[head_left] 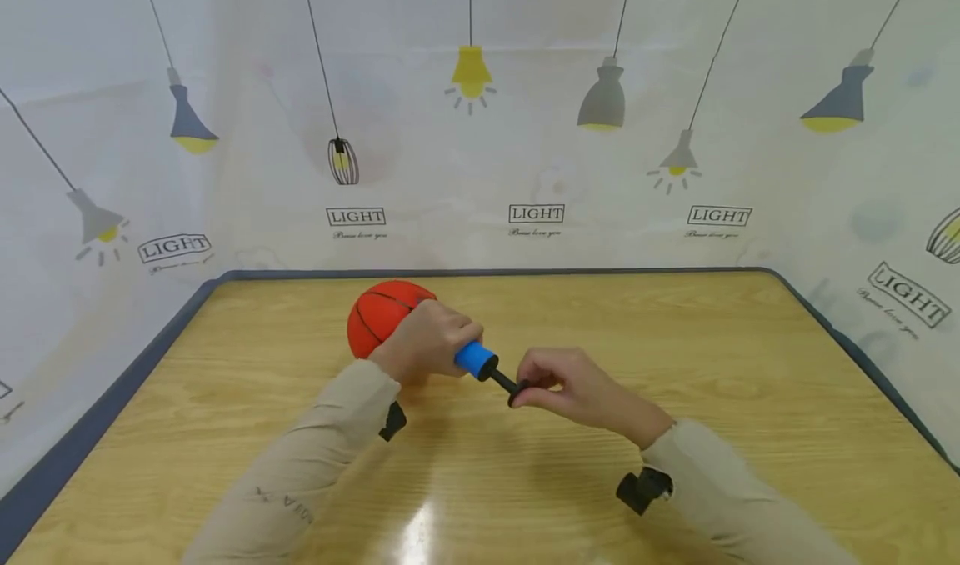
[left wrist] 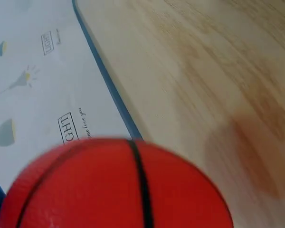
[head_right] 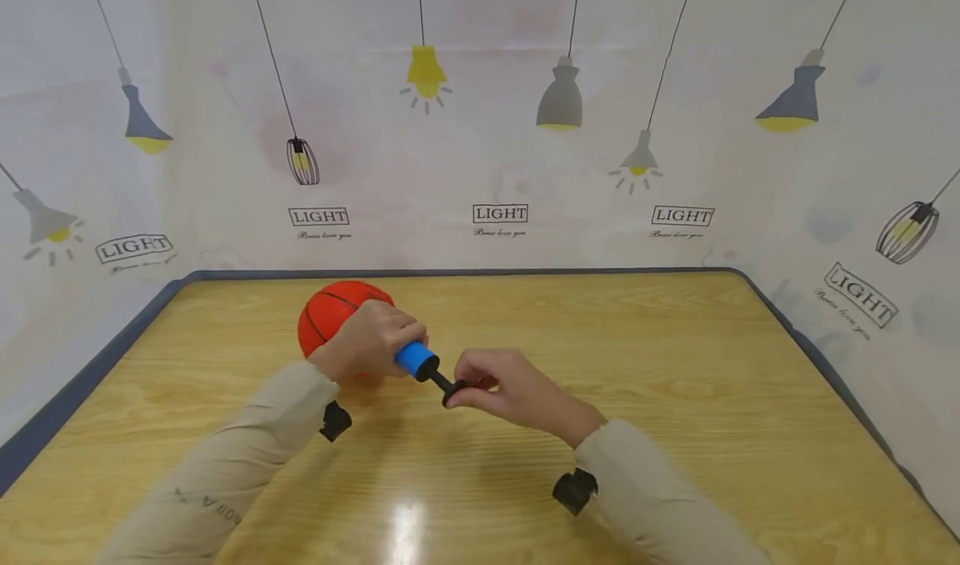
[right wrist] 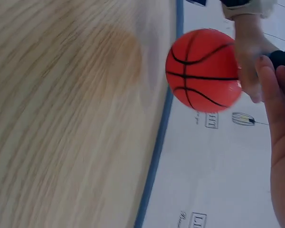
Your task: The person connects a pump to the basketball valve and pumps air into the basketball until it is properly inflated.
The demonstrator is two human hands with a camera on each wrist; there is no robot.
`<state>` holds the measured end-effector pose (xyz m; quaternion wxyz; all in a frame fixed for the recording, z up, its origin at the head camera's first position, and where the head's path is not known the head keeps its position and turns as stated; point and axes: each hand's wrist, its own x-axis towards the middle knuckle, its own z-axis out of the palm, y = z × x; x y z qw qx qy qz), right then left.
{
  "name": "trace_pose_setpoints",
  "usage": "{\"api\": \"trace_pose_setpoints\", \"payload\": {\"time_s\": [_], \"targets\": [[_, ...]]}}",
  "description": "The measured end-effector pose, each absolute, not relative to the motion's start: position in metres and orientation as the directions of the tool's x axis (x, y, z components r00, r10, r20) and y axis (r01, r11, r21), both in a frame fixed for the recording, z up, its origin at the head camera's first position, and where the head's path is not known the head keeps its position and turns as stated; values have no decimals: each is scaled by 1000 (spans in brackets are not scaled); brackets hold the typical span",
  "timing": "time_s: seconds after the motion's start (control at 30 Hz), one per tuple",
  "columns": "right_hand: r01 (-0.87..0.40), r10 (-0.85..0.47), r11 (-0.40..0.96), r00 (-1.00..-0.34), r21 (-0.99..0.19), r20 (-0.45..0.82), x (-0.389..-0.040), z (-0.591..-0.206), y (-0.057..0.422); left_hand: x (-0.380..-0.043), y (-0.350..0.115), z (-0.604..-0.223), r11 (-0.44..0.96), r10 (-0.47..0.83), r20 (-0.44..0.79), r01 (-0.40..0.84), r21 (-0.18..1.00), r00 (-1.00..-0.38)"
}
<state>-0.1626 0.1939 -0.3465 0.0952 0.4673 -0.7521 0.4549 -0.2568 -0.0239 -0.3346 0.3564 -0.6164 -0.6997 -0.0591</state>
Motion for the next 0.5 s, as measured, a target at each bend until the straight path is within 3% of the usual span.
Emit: {"api": "trace_pose_setpoints", "payload": {"time_s": [0.23, 0.4, 0.5], "targets": [[-739, -583, 207, -620, -641, 526, -153, -344, 188, -261, -27, -333, 224, 857, 515, 903, -366, -3], [-767, -613, 121, -557, -631, 560, -131, -345, 209, -264, -41, -330, 271, 853, 518, 897, -349, -57], [-791, -637, 118, -524, -600, 565, -138, -347, 213, -262, -40, -328, 262, 874, 483, 890, -374, -55]]}}
